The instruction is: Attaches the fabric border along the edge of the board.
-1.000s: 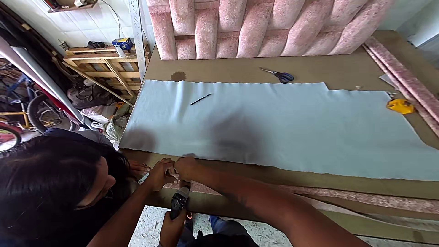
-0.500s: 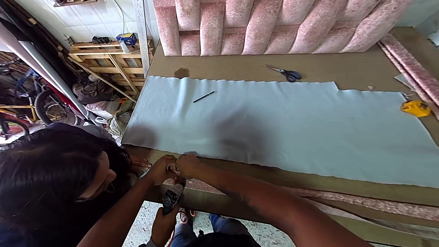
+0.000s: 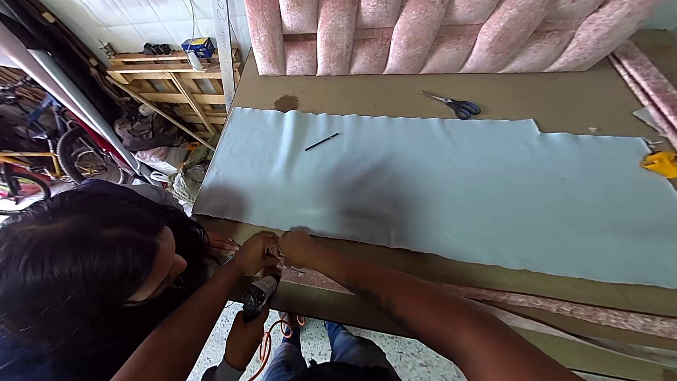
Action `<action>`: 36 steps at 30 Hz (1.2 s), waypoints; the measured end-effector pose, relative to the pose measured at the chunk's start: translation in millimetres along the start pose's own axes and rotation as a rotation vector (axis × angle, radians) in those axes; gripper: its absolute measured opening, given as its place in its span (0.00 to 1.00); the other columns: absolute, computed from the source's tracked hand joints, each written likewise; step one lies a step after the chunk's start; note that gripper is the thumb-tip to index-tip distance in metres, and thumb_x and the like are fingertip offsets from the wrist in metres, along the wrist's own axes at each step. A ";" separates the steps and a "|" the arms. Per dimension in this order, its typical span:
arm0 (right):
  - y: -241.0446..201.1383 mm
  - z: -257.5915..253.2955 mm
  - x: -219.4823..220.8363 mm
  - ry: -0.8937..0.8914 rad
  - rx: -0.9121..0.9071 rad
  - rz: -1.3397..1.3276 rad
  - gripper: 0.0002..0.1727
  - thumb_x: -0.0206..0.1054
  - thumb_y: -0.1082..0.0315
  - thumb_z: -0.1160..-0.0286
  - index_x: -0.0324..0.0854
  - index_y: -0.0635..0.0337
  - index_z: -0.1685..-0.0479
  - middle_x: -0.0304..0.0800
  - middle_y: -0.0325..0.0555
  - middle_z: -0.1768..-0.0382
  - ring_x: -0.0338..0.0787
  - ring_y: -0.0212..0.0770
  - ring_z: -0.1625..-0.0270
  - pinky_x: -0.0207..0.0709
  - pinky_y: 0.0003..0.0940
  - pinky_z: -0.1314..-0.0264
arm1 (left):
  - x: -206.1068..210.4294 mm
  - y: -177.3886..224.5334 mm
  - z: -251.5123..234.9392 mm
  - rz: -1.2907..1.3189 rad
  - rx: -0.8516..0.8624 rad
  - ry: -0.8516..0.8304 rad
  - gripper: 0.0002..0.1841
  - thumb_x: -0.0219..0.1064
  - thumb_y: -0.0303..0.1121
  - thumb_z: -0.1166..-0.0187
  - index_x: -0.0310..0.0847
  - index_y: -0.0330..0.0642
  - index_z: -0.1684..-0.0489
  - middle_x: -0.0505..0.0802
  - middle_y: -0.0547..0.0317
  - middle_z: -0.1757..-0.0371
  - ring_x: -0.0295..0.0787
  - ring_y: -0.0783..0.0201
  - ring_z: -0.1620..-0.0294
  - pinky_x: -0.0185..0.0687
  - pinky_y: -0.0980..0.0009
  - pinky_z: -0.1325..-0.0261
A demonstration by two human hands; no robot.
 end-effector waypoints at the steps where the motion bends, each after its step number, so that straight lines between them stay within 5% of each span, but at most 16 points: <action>1: -0.6 0.4 -0.5 -0.002 0.005 0.005 0.18 0.76 0.62 0.31 0.85 0.64 0.47 0.89 0.63 0.47 0.89 0.67 0.42 0.80 0.71 0.46 | 0.0 -0.5 0.1 -0.002 -0.007 -0.005 0.15 0.79 0.49 0.30 0.93 0.46 0.62 0.92 0.60 0.42 0.85 0.61 0.33 0.74 0.57 0.21; 9: 1.6 -5.3 10.1 0.061 0.000 0.043 0.17 0.79 0.58 0.34 0.87 0.58 0.52 0.90 0.57 0.51 0.90 0.61 0.44 0.82 0.68 0.48 | -4.1 1.1 1.3 -0.009 -0.021 -0.012 0.14 0.81 0.49 0.32 0.93 0.47 0.67 0.94 0.63 0.46 0.87 0.64 0.38 0.78 0.57 0.26; 13: -0.5 0.6 13.0 0.081 0.050 -0.002 0.20 0.78 0.56 0.31 0.86 0.62 0.50 0.90 0.59 0.49 0.90 0.63 0.42 0.81 0.70 0.46 | -31.5 49.8 23.7 -0.048 -0.280 -0.127 0.12 0.71 0.36 0.18 0.90 0.38 0.46 0.92 0.49 0.37 0.85 0.52 0.30 0.71 0.50 0.20; 15: -1.0 3.4 12.8 0.078 0.080 -0.046 0.20 0.77 0.56 0.30 0.86 0.61 0.46 0.90 0.60 0.47 0.89 0.63 0.40 0.80 0.70 0.41 | -28.4 12.2 21.2 -0.055 -0.183 -0.015 0.11 0.68 0.40 0.17 0.91 0.47 0.49 0.94 0.56 0.46 0.90 0.58 0.40 0.81 0.52 0.28; 18: -2.2 7.3 20.9 0.109 0.098 -0.115 0.19 0.76 0.57 0.29 0.86 0.61 0.48 0.90 0.59 0.50 0.89 0.61 0.43 0.80 0.69 0.42 | -33.5 -13.1 43.4 -0.017 -0.164 0.078 0.11 0.65 0.41 0.15 0.90 0.47 0.48 0.94 0.55 0.47 0.91 0.57 0.44 0.84 0.50 0.32; 21: -4.0 15.8 25.9 0.172 0.083 -0.186 0.16 0.74 0.58 0.27 0.85 0.60 0.52 0.89 0.56 0.55 0.89 0.56 0.49 0.80 0.63 0.45 | -40.1 -20.3 68.5 -0.143 -0.125 0.010 0.12 0.64 0.39 0.15 0.90 0.45 0.47 0.92 0.53 0.40 0.86 0.54 0.32 0.76 0.50 0.22; 24: -12.1 25.9 31.4 0.299 0.080 -0.270 0.13 0.74 0.59 0.27 0.87 0.57 0.50 0.90 0.51 0.55 0.89 0.51 0.49 0.82 0.58 0.43 | -36.3 -26.7 83.3 -0.262 -0.008 -0.041 0.14 0.73 0.42 0.23 0.90 0.49 0.44 0.88 0.57 0.29 0.77 0.53 0.21 0.68 0.50 0.15; 27: -34.1 27.8 40.7 0.452 0.026 -0.289 0.16 0.70 0.57 0.23 0.87 0.54 0.42 0.90 0.50 0.46 0.88 0.49 0.40 0.80 0.53 0.32 | -23.7 -31.0 90.0 -0.368 0.056 0.004 0.20 0.78 0.47 0.31 0.90 0.53 0.43 0.82 0.65 0.22 0.67 0.56 0.14 0.61 0.47 0.12; 29: -57.4 25.9 49.7 0.506 -0.002 -0.218 0.18 0.70 0.53 0.23 0.87 0.48 0.39 0.86 0.47 0.35 0.83 0.49 0.30 0.75 0.56 0.24 | -13.2 -37.8 92.3 -0.303 0.111 0.039 0.17 0.74 0.42 0.23 0.89 0.48 0.40 0.78 0.62 0.15 0.57 0.57 0.07 0.50 0.52 0.06; 31: -75.4 18.1 55.9 0.519 0.010 -0.213 0.18 0.71 0.55 0.24 0.87 0.45 0.37 0.82 0.45 0.27 0.79 0.51 0.23 0.68 0.61 0.19 | -6.9 -48.6 91.4 -0.139 0.225 0.108 0.11 0.70 0.36 0.19 0.91 0.41 0.48 0.84 0.59 0.21 0.66 0.59 0.11 0.57 0.58 0.08; 36: -77.1 -1.1 63.4 0.536 0.053 -0.277 0.11 0.68 0.60 0.22 0.91 0.51 0.49 0.85 0.51 0.39 0.81 0.53 0.30 0.66 0.60 0.19 | 0.4 -68.0 89.8 0.030 0.299 0.226 0.10 0.64 0.32 0.18 0.93 0.41 0.60 0.93 0.61 0.35 0.83 0.62 0.27 0.73 0.62 0.19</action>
Point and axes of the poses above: each hand's wrist, its own z-axis away from the middle knuckle, its own x-axis out of the palm, y = z × x, the point moved 3 cm from there along -z, towards the middle knuckle
